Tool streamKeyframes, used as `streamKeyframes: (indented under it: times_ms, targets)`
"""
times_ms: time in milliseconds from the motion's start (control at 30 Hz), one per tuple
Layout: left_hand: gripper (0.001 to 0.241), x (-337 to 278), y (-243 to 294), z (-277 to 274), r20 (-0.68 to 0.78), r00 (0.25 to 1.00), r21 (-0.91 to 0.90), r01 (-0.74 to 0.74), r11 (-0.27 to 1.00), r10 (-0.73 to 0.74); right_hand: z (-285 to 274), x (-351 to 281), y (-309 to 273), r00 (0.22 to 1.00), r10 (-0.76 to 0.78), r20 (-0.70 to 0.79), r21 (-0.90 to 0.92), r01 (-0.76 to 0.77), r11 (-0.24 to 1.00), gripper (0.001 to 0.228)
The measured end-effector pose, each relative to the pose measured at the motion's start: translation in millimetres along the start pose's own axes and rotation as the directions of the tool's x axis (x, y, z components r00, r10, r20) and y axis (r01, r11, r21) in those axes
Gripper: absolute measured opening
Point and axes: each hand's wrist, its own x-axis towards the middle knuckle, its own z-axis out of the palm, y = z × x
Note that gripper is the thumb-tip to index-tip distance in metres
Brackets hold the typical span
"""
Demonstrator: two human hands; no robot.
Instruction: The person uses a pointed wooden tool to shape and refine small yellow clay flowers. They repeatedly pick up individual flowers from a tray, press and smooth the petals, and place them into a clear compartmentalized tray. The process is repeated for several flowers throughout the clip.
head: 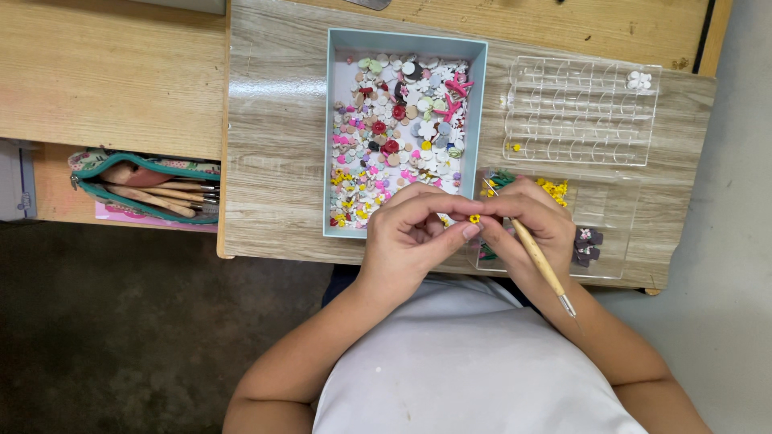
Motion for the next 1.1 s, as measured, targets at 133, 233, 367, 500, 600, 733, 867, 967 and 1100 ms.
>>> streamKeyframes:
  times_ms: [133,233,367,500,600,733,867,967,1100]
  targets:
    - [0.018,1,-1,-1,-0.006,1.0,-0.014,-0.019,1.0,0.019,2,2,-10,1.0,0.002,-0.02,0.016,-0.002,1.0,0.016]
    - [0.017,-2,-3,-2,-0.019,0.999,-0.156,0.032,0.987,-0.036,0,-9,1,0.988,0.055,-0.142,0.184,-0.028,0.983,0.049]
    - [0.02,-5,-11,-1,-0.021,0.991,-0.182,0.128,0.975,-0.134,-10,-12,-4,0.964,-0.178,-0.198,0.19,0.216,0.958,0.023]
    - [0.023,-7,-18,-1,-0.026,0.971,-0.25,0.226,0.942,-0.239,-11,-7,-13,0.956,-0.254,-0.144,-0.03,0.253,0.967,0.014]
    - [0.026,-7,-18,-2,-0.029,0.963,-0.257,0.251,0.933,-0.267,-13,-8,-24,0.97,-0.221,-0.102,-0.104,0.21,0.972,0.016]
    - [0.024,-6,-17,-1,-0.033,0.963,-0.261,0.25,0.932,-0.267,-11,-5,-23,0.961,-0.265,-0.074,-0.116,0.256,0.96,0.008]
    - [0.026,-5,-16,1,-0.028,0.968,-0.265,0.235,0.935,-0.251,-1,-7,-19,0.973,-0.214,-0.088,0.092,0.222,0.971,0.009]
    - [0.026,-5,-18,2,-0.027,0.97,-0.273,0.225,0.935,-0.241,2,-9,-19,0.973,-0.211,-0.095,0.146,0.223,0.964,0.019]
    - [0.022,-6,-25,1,-0.024,0.966,-0.295,0.24,0.925,-0.259,2,-10,-18,0.975,-0.208,-0.074,0.132,0.216,0.967,0.021]
